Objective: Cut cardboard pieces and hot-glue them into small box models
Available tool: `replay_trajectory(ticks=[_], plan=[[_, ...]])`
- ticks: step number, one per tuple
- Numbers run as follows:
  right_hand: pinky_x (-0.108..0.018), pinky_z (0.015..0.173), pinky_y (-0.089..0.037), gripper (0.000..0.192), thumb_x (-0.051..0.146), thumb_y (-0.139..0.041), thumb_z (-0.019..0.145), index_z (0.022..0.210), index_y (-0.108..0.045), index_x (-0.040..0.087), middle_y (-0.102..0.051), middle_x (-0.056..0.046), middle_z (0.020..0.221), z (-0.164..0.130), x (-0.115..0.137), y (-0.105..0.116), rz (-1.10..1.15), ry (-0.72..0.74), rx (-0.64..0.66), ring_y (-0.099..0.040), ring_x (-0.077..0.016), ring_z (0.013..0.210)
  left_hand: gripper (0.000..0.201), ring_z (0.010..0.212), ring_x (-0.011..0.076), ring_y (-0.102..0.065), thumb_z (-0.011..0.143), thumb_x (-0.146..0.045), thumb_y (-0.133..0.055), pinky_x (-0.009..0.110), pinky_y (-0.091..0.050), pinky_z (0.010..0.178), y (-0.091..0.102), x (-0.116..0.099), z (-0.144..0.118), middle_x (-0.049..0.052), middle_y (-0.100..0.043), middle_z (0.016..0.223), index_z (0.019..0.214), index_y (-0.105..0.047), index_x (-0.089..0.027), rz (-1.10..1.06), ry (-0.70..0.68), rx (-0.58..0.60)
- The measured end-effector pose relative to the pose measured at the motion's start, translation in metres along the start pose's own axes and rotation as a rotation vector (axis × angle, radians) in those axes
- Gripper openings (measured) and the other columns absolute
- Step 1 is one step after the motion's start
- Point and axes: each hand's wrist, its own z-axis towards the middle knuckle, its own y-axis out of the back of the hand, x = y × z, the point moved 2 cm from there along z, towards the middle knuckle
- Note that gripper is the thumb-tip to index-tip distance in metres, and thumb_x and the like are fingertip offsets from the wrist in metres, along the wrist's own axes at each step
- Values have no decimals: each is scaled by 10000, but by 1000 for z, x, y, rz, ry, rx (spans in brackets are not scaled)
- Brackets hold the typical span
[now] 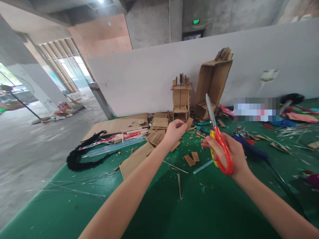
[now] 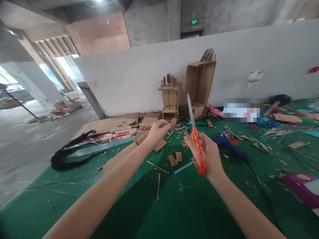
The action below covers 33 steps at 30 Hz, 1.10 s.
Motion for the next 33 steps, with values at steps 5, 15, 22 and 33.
replay_trajectory(ticks=[5, 15, 22, 33], plan=[[-242, 293, -389, 487, 434, -744, 625, 1013, -554, 210, -637, 13, 590, -11, 18, -11, 18, 38, -2, -471, -114, 332, 105, 471, 84, -378, 827, -268, -477, 208, -276, 472, 6, -12, -69, -63, -429, 519, 818, -555, -197, 228, -290, 110], [-233, 313, -386, 603, 416, -775, 569, 1075, -528, 200, -692, -59, 833, -12, 7, -29, 196, -17, 79, -465, -70, 355, 438, 818, 159, -568, 840, -184, -410, 298, -472, 726, 21, -2, -92, 84, -589, 991, 1275, -376, -158, 140, -257, 141], [-365, 640, -560, 555, 361, -798, 553, 1025, -555, 198, -706, -72, 860, -7, 11, -20, 105, 10, 60, -680, -238, 751, 352, 658, 114, -610, 885, -157, -345, 245, -499, 564, 28, -3, -75, 67, -603, 897, 1225, -434, -145, -286, 37, 200], [-435, 744, -551, 604, 381, -765, 598, 1114, -515, 193, -711, -97, 918, -8, 7, -22, 96, 60, 127, -683, -275, 846, 164, 769, 143, -686, 843, -154, -504, 316, -562, 763, 34, -5, -71, 72, -687, 946, 986, -585, -142, -227, 43, 225]])
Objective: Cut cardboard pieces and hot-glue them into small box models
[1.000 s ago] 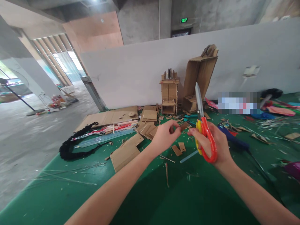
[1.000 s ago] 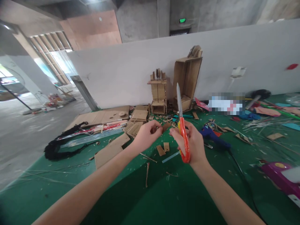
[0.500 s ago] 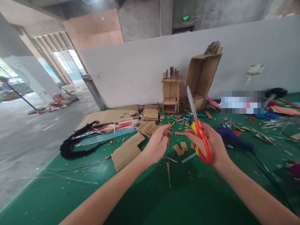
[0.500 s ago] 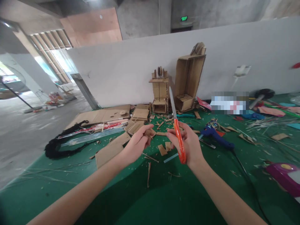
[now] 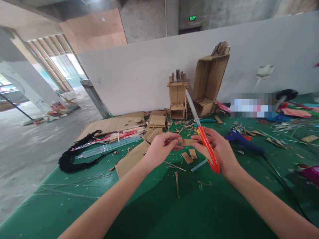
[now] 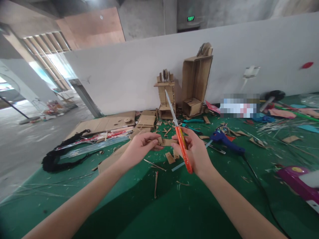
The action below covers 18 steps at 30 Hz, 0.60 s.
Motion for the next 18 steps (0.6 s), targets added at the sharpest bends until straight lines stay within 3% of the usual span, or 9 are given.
replay_trajectory(ticks=[5, 12, 15, 18], plan=[[-428, 739, -550, 577, 395, -756, 609, 1095, -524, 189, -710, -93, 901, 0, 1, 0, -6, 19, 5, -682, -274, 842, 324, 864, 171, -674, 814, -164, -537, 328, -541, 812, -2, 1, -5, 72, -699, 955, 1135, -582, -164, 193, -106, 31], [-427, 844, -524, 522, 401, -752, 622, 1055, -533, 209, -720, -61, 885, -1, 1, 0, 75, -2, 31, -681, -254, 890, 332, 900, 155, -596, 846, -149, -479, 327, -502, 822, -5, -2, -9, 64, -620, 1046, 1146, -603, -219, 579, -358, -7], [-423, 832, -529, 520, 411, -762, 606, 1035, -543, 214, -720, -56, 860, -1, 2, 0, 62, -21, 29, -680, -260, 892, 375, 867, 141, -583, 857, -136, -445, 316, -498, 806, -2, -4, -9, 56, -610, 1020, 1192, -578, -238, 590, -356, 10], [-423, 837, -523, 526, 396, -777, 589, 1021, -548, 200, -717, -64, 848, -1, 5, 0, 34, -32, 17, -678, -260, 886, 387, 751, 111, -579, 835, -131, -450, 259, -515, 682, 0, -7, -8, 59, -583, 995, 1183, -586, -229, 474, -276, 25]])
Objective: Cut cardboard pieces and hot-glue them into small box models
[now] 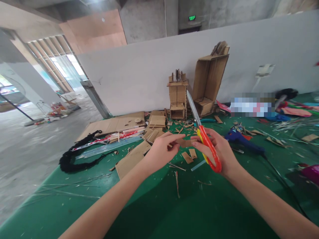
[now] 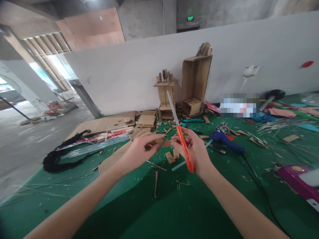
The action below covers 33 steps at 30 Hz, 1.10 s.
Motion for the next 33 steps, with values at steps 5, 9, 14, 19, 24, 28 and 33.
replay_trajectory(ticks=[5, 9, 14, 19, 24, 28, 33], plan=[[-440, 853, -508, 547, 410, -785, 569, 1011, -536, 204, -715, -72, 857, 1, 0, -1, -2, 3, -14, -672, -266, 889, 328, 689, 95, -567, 809, -178, -486, 216, -510, 562, 2, -6, 2, 60, -517, 956, 1112, -609, -169, -209, 114, -2], [-445, 818, -517, 548, 398, -792, 552, 998, -538, 207, -718, -75, 857, 1, -1, -1, -3, 8, 10, -674, -279, 874, 267, 719, 105, -568, 818, -247, -506, 227, -517, 595, 0, -7, 1, 54, -513, 935, 1042, -618, -155, -224, 113, -30], [-430, 787, -526, 567, 358, -802, 540, 1014, -535, 199, -719, -75, 843, -1, 0, -2, 4, -30, 22, -678, -273, 843, 344, 792, 118, -568, 773, -118, -496, 237, -496, 677, -1, 2, 2, 32, -564, 908, 1108, -537, -184, -213, 99, -75], [-421, 779, -528, 575, 368, -802, 544, 1022, -530, 199, -715, -80, 857, -1, -1, -2, 21, -22, 28, -676, -269, 850, 183, 766, 110, -577, 759, -124, -528, 230, -473, 667, 4, 3, 6, 24, -606, 874, 937, -553, -156, -312, 145, -13], [-404, 758, -536, 549, 406, -782, 569, 1013, -527, 208, -715, -73, 865, -2, -1, -3, 20, -9, 52, -678, -256, 847, 185, 788, 137, -606, 802, -165, -510, 286, -487, 725, 2, 0, 6, 47, -655, 895, 939, -633, -156, -276, 167, 101], [-383, 704, -549, 546, 412, -776, 576, 1017, -522, 215, -718, -77, 887, -2, -3, -4, 43, -27, 62, -676, -254, 851, 218, 845, 150, -607, 822, -166, -489, 287, -500, 732, -2, 1, 4, 49, -647, 949, 964, -653, -180, -186, 110, 40], [-396, 741, -543, 502, 410, -756, 614, 1023, -537, 217, -715, -65, 900, -3, -4, -3, 35, 3, 32, -676, -246, 852, 198, 846, 144, -607, 803, -130, -506, 300, -529, 762, -9, 2, 1, 58, -625, 930, 950, -636, -157, -243, 119, -76]])
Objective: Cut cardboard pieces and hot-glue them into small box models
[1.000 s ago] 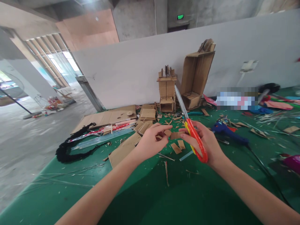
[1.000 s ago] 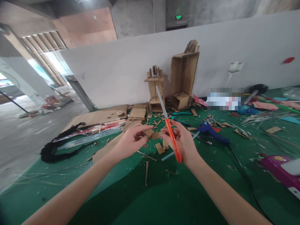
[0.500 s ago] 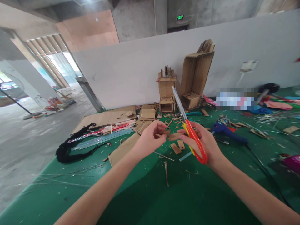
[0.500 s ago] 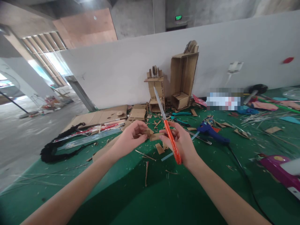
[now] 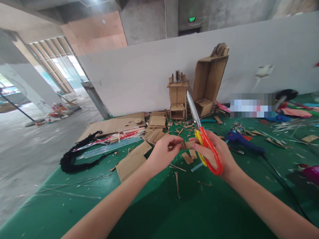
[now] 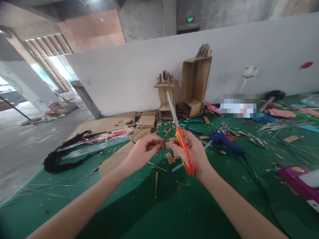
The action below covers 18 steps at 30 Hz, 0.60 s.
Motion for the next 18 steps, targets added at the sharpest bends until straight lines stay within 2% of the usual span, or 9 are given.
replay_trajectory(ticks=[3, 6, 13, 18], plan=[[-401, 805, -524, 505, 399, -762, 615, 1029, -542, 211, -714, -59, 892, 0, 0, 0, 11, 3, -19, -670, -242, 884, 172, 778, 141, -606, 804, -161, -518, 301, -572, 661, -4, 2, -2, 64, -600, 927, 929, -635, -152, -106, 69, 19], [-394, 803, -524, 511, 387, -767, 613, 1037, -543, 213, -714, -53, 887, 0, -1, 0, 35, 0, -15, -669, -236, 878, 176, 777, 156, -605, 796, -206, -546, 292, -590, 565, -8, 4, -3, 70, -591, 921, 929, -645, -149, -208, 131, 25], [-394, 831, -508, 414, 355, -737, 650, 998, -574, 200, -708, -70, 913, -1, -1, -1, 68, 17, -30, -665, -236, 885, 196, 787, 171, -648, 748, -222, -634, 306, -597, 626, -12, 2, -5, 61, -670, 862, 926, -653, -140, -336, 162, -69], [-356, 702, -525, 471, 347, -748, 624, 1016, -540, 189, -709, -72, 873, -3, -2, -8, 106, -3, 92, -666, -216, 781, 128, 736, 152, -661, 744, -214, -648, 307, -583, 688, -14, -3, -8, 48, -685, 820, 847, -673, -143, -314, 112, -139]])
